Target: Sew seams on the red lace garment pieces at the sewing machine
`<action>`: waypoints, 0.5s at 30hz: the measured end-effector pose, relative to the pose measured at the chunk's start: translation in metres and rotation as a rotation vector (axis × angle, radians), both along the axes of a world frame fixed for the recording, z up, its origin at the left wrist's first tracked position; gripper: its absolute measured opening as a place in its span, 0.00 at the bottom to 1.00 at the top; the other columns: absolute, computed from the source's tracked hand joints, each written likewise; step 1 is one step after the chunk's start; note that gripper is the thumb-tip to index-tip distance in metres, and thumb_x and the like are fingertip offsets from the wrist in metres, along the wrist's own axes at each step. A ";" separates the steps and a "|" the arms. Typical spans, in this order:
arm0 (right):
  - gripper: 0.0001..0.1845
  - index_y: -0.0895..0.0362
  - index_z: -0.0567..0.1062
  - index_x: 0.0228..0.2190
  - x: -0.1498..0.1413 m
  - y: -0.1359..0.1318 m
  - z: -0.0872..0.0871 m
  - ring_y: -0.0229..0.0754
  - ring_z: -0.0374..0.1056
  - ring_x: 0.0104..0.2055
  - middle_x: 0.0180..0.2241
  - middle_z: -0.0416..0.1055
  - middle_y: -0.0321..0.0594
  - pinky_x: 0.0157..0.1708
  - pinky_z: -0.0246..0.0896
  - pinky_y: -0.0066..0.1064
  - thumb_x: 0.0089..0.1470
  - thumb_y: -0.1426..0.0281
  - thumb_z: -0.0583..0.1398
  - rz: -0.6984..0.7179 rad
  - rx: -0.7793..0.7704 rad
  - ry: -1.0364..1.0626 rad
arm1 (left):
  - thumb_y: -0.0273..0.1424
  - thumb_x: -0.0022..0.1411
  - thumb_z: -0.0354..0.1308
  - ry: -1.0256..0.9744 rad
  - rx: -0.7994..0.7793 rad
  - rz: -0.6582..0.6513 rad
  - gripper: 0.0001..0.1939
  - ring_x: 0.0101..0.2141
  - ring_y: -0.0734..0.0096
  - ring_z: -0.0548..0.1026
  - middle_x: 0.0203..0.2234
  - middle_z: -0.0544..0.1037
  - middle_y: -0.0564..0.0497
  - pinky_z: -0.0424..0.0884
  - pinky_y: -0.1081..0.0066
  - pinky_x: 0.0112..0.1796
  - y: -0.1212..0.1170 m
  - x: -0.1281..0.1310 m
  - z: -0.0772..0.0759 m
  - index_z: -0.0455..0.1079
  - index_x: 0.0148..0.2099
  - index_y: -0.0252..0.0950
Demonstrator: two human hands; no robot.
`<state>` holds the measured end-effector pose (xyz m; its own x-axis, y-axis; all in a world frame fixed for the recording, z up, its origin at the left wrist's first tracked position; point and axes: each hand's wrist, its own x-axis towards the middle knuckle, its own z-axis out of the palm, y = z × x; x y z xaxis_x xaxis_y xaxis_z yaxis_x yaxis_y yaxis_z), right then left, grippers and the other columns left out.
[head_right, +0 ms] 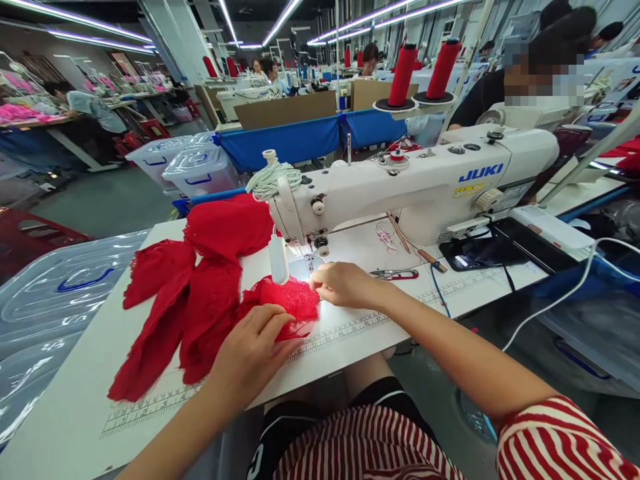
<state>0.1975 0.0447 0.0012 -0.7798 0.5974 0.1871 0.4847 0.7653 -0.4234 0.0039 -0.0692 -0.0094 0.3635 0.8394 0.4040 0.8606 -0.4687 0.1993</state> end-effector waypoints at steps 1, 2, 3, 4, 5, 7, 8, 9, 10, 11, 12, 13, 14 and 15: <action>0.10 0.55 0.73 0.27 0.003 -0.005 0.007 0.36 0.62 0.27 0.28 0.71 0.36 0.24 0.49 0.27 0.50 0.79 0.54 0.021 0.000 -0.055 | 0.35 0.62 0.54 0.028 0.002 0.004 0.11 0.38 0.58 0.72 0.38 0.75 0.43 0.72 0.61 0.37 0.000 0.006 -0.004 0.69 0.43 0.35; 0.10 0.54 0.73 0.27 0.008 -0.010 0.013 0.37 0.62 0.27 0.28 0.71 0.36 0.24 0.48 0.27 0.51 0.78 0.54 0.031 0.001 -0.105 | 0.35 0.62 0.53 0.042 -0.011 0.024 0.12 0.40 0.56 0.72 0.40 0.75 0.41 0.73 0.61 0.37 0.001 0.011 -0.008 0.69 0.44 0.34; 0.09 0.54 0.72 0.27 0.015 -0.013 0.018 0.37 0.63 0.27 0.28 0.71 0.35 0.24 0.48 0.27 0.52 0.78 0.55 0.019 0.008 -0.146 | 0.33 0.63 0.52 0.033 -0.041 0.050 0.10 0.42 0.55 0.72 0.41 0.74 0.40 0.73 0.63 0.35 0.003 0.014 -0.010 0.70 0.44 0.34; 0.08 0.54 0.72 0.28 0.024 -0.015 0.021 0.37 0.63 0.27 0.28 0.72 0.35 0.24 0.49 0.27 0.53 0.77 0.55 -0.018 0.026 -0.180 | 0.30 0.64 0.49 -0.007 -0.084 0.073 0.10 0.43 0.55 0.72 0.43 0.74 0.40 0.72 0.65 0.33 0.005 0.017 -0.011 0.70 0.43 0.35; 0.07 0.54 0.73 0.29 0.035 -0.015 0.022 0.38 0.64 0.28 0.29 0.72 0.36 0.25 0.50 0.28 0.54 0.75 0.56 -0.080 0.055 -0.214 | 0.28 0.64 0.47 -0.083 -0.140 0.086 0.10 0.43 0.57 0.73 0.43 0.74 0.41 0.71 0.66 0.32 0.008 0.017 -0.010 0.70 0.41 0.36; 0.05 0.54 0.73 0.34 0.062 -0.013 0.019 0.43 0.67 0.33 0.35 0.73 0.40 0.27 0.54 0.30 0.54 0.72 0.58 -0.231 0.167 -0.249 | 0.28 0.64 0.45 -0.318 -0.282 0.097 0.11 0.39 0.61 0.74 0.39 0.76 0.44 0.70 0.68 0.33 0.014 0.014 -0.004 0.69 0.38 0.37; 0.07 0.55 0.73 0.36 0.077 -0.010 0.014 0.46 0.68 0.37 0.39 0.73 0.43 0.29 0.56 0.31 0.53 0.71 0.59 -0.291 0.219 -0.256 | 0.29 0.64 0.46 -0.468 -0.372 0.103 0.10 0.36 0.63 0.74 0.36 0.77 0.46 0.69 0.68 0.34 0.016 0.011 0.001 0.69 0.37 0.37; 0.09 0.55 0.73 0.38 0.090 -0.007 0.008 0.49 0.68 0.40 0.41 0.72 0.45 0.31 0.58 0.33 0.51 0.70 0.61 -0.331 0.251 -0.264 | 0.32 0.63 0.47 -0.628 -0.478 0.108 0.09 0.33 0.65 0.74 0.32 0.77 0.49 0.69 0.68 0.33 0.019 0.007 0.007 0.69 0.36 0.38; 0.10 0.55 0.73 0.38 0.102 -0.004 0.002 0.50 0.68 0.41 0.41 0.72 0.45 0.35 0.60 0.36 0.51 0.71 0.61 -0.358 0.260 -0.268 | 0.34 0.62 0.49 -0.784 -0.599 0.113 0.09 0.30 0.66 0.73 0.29 0.77 0.50 0.68 0.68 0.32 0.021 0.004 0.012 0.68 0.36 0.37; 0.08 0.55 0.73 0.36 0.112 -0.002 -0.006 0.50 0.69 0.40 0.39 0.73 0.44 0.38 0.60 0.39 0.51 0.72 0.60 -0.376 0.259 -0.260 | 0.37 0.61 0.52 -0.927 -0.722 0.116 0.09 0.28 0.67 0.73 0.27 0.77 0.51 0.68 0.69 0.31 0.022 0.002 0.016 0.68 0.35 0.37; 0.07 0.55 0.73 0.36 0.119 0.001 -0.013 0.49 0.69 0.40 0.38 0.73 0.44 0.41 0.60 0.41 0.53 0.72 0.59 -0.375 0.246 -0.235 | 0.39 0.59 0.54 -1.050 -0.830 0.109 0.11 0.27 0.68 0.73 0.27 0.77 0.51 0.68 0.70 0.30 0.023 0.000 0.020 0.68 0.36 0.37; 0.07 0.55 0.73 0.36 0.124 0.003 -0.019 0.48 0.69 0.41 0.39 0.73 0.44 0.43 0.60 0.42 0.54 0.72 0.57 -0.378 0.236 -0.187 | 0.40 0.57 0.57 -1.144 -0.915 0.090 0.12 0.28 0.69 0.73 0.27 0.78 0.51 0.67 0.71 0.30 0.024 -0.001 0.022 0.69 0.36 0.36; 0.07 0.55 0.73 0.37 0.126 0.004 -0.024 0.48 0.69 0.41 0.38 0.74 0.43 0.44 0.60 0.43 0.55 0.71 0.57 -0.382 0.224 -0.130 | 0.41 0.56 0.59 -1.203 -0.973 0.070 0.14 0.29 0.69 0.74 0.29 0.78 0.51 0.67 0.71 0.31 0.025 -0.001 0.024 0.70 0.37 0.36; 0.07 0.55 0.73 0.37 0.127 0.004 -0.028 0.47 0.69 0.42 0.39 0.74 0.43 0.45 0.60 0.42 0.55 0.71 0.57 -0.386 0.210 -0.073 | 0.41 0.54 0.61 -1.232 -1.007 0.055 0.15 0.30 0.69 0.74 0.31 0.79 0.50 0.67 0.71 0.33 0.025 0.000 0.024 0.71 0.38 0.35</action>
<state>0.3240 0.0487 -0.0271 -0.5227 0.8023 0.2881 0.7748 0.5881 -0.2321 0.0041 -0.0439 0.0148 0.2101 0.9342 -0.2884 -0.0436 0.3036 0.9518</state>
